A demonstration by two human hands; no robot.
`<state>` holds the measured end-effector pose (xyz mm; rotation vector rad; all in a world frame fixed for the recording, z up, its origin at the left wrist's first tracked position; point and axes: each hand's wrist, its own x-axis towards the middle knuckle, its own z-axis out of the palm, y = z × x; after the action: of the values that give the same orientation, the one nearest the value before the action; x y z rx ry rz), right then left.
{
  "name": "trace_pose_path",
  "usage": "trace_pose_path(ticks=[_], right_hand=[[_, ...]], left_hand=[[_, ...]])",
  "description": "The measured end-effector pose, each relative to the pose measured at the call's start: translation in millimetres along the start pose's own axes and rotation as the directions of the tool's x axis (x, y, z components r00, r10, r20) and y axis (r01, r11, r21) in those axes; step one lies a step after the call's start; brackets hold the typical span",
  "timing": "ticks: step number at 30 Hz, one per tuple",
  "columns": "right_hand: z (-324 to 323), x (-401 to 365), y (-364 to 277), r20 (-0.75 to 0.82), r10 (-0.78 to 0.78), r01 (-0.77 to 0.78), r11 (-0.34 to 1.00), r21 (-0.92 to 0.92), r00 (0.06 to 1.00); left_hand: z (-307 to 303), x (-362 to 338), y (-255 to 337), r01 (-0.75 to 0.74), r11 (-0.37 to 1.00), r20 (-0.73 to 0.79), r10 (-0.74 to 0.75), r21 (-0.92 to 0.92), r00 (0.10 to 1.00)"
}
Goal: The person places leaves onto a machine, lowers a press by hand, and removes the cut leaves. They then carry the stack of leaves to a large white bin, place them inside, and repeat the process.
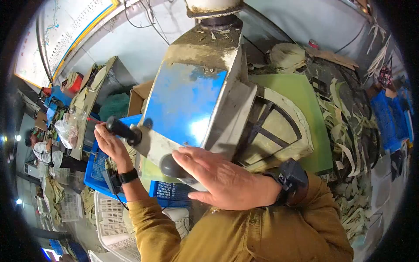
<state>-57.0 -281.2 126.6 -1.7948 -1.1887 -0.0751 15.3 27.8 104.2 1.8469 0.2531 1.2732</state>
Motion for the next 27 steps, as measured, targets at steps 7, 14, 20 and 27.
trace_pose_path(ticks=[7,14,20,27], right_hand=[[-4,-69,45,0.097,-0.089,0.115,0.946,-0.303,0.991],[36,-70,62,0.112,0.192,-0.093,0.810,-0.579,0.975],[48,-75,68,-0.003,0.145,-0.115,0.774,-0.623,0.989],[44,-67,70,0.019,0.188,-0.137,0.780,-0.611,0.982]], left_hand=[[-63,-84,-79,0.770,0.458,0.311,-0.727,-0.444,0.612],[-16,-81,-73,0.915,0.320,0.600,-0.691,-0.246,0.403],[33,-57,-89,0.896,0.445,0.626,-0.703,0.017,0.337],[26,-68,-92,0.863,0.448,0.626,-0.610,-0.233,0.486]])
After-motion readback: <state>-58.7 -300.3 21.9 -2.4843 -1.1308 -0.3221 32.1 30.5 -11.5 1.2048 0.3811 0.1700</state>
